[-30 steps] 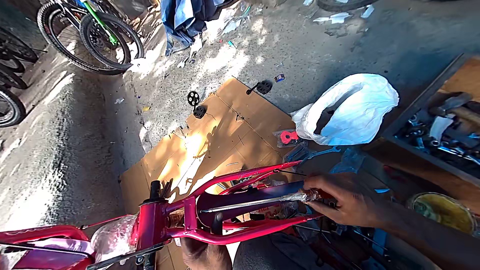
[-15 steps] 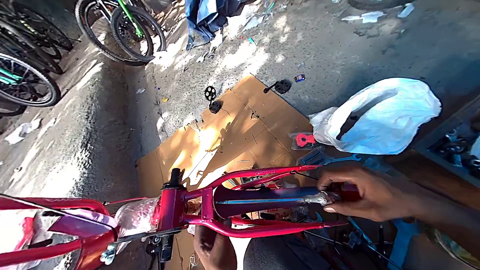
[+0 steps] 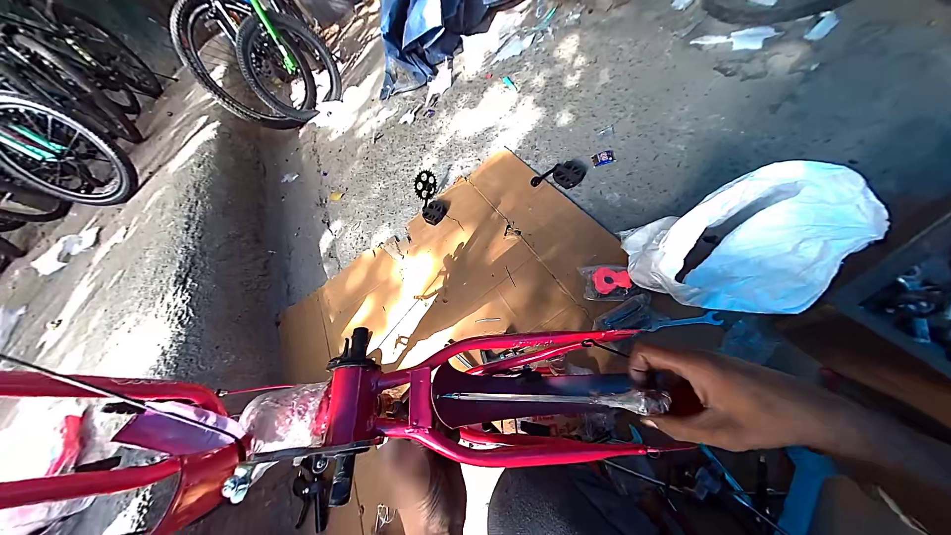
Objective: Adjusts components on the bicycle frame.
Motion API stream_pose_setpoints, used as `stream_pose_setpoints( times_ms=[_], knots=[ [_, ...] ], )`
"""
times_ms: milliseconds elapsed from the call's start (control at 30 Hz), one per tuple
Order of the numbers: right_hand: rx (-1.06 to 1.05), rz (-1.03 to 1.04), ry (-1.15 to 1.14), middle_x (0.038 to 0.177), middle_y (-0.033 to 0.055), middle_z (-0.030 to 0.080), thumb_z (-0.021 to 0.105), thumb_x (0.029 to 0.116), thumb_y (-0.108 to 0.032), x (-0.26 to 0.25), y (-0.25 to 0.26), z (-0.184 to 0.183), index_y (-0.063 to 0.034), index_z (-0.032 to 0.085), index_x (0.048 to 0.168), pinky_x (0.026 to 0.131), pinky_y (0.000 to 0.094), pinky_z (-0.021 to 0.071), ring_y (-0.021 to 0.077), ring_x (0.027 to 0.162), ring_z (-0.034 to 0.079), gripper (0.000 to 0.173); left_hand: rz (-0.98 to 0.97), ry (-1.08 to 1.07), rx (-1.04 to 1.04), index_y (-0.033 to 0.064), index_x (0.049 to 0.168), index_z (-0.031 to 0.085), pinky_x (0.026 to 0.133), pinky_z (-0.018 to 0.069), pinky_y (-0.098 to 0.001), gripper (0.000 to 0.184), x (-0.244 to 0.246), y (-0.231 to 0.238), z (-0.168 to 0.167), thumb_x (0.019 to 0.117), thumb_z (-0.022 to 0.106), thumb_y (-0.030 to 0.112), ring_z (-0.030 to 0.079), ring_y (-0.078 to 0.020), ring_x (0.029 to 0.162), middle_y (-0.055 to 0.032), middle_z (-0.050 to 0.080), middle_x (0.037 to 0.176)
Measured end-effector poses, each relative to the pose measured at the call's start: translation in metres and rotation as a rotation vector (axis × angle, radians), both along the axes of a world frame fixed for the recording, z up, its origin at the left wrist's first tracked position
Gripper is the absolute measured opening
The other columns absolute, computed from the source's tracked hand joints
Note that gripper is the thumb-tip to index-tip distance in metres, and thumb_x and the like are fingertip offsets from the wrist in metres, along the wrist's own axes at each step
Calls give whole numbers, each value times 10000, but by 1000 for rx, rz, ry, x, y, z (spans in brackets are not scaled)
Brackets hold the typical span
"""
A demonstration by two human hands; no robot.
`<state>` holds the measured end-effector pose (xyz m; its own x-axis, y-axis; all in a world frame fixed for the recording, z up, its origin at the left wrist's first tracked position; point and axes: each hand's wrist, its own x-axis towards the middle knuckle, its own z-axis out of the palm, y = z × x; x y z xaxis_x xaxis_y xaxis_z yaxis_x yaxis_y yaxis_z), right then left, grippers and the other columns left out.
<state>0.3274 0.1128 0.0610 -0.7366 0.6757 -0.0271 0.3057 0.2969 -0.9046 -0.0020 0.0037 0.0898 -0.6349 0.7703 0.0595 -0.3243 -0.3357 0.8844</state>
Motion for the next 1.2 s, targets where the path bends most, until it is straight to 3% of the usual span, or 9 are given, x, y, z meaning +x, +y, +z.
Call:
stream_pose_setpoints(
  times_ms=[67,133,200,300,367,1067,1133,1200],
  knots=[
    [327,-172,119,959,-114,702,761,854,-408,1,-9,-12,-222,715,1062,735,200,593,-20,858,662,283,1,-35,8,83,897,752,698,630,-331,117,-3,1,-2,828,816,153,731,-151,728,-102,745,823],
    [562,-266,149,1059,-89,737,703,926,-448,4,-12,-21,-227,761,1121,866,283,594,48,992,684,301,-1,-55,15,71,901,744,715,633,-347,173,-5,2,-2,787,851,143,737,-163,746,-116,744,829],
    [656,-289,136,1129,-76,740,656,966,-462,4,-14,-26,-242,756,1195,914,333,576,95,1061,676,332,-9,-57,20,68,905,750,741,636,-362,132,-6,2,-1,805,822,115,746,-175,772,-129,752,851],
    [655,-293,141,1068,-39,728,645,966,-453,3,-22,-27,-209,748,1168,788,286,584,85,970,677,333,-39,-28,30,72,912,755,753,633,-348,140,-8,1,0,811,831,132,746,-164,783,-118,755,861],
    [626,-289,147,1049,-25,730,659,956,-434,3,-25,-28,-205,750,1173,758,280,585,84,942,680,328,-43,-13,37,67,915,754,751,631,-346,188,-10,0,0,789,861,157,742,-163,780,-115,753,859],
    [561,-336,202,1064,-51,725,672,950,-434,-4,-37,-43,-240,749,1183,787,251,584,55,968,671,313,-37,-21,12,65,933,746,753,632,-354,106,-5,-1,4,859,785,130,745,-171,776,-124,753,865],
    [564,-333,207,1058,-50,726,673,950,-432,-4,-37,-43,-234,751,1177,786,253,581,57,961,669,311,-66,58,-37,74,1011,708,722,621,-317,117,-4,-7,7,948,677,167,724,-139,756,-98,740,875],
    [562,-323,217,1060,-32,730,674,953,-422,-4,-36,-42,-211,754,1171,807,262,587,71,975,675,314,-58,293,-158,39,1066,638,621,570,-250,220,-3,-18,13,1040,438,125,658,-93,690,-64,690,854]
  ],
)
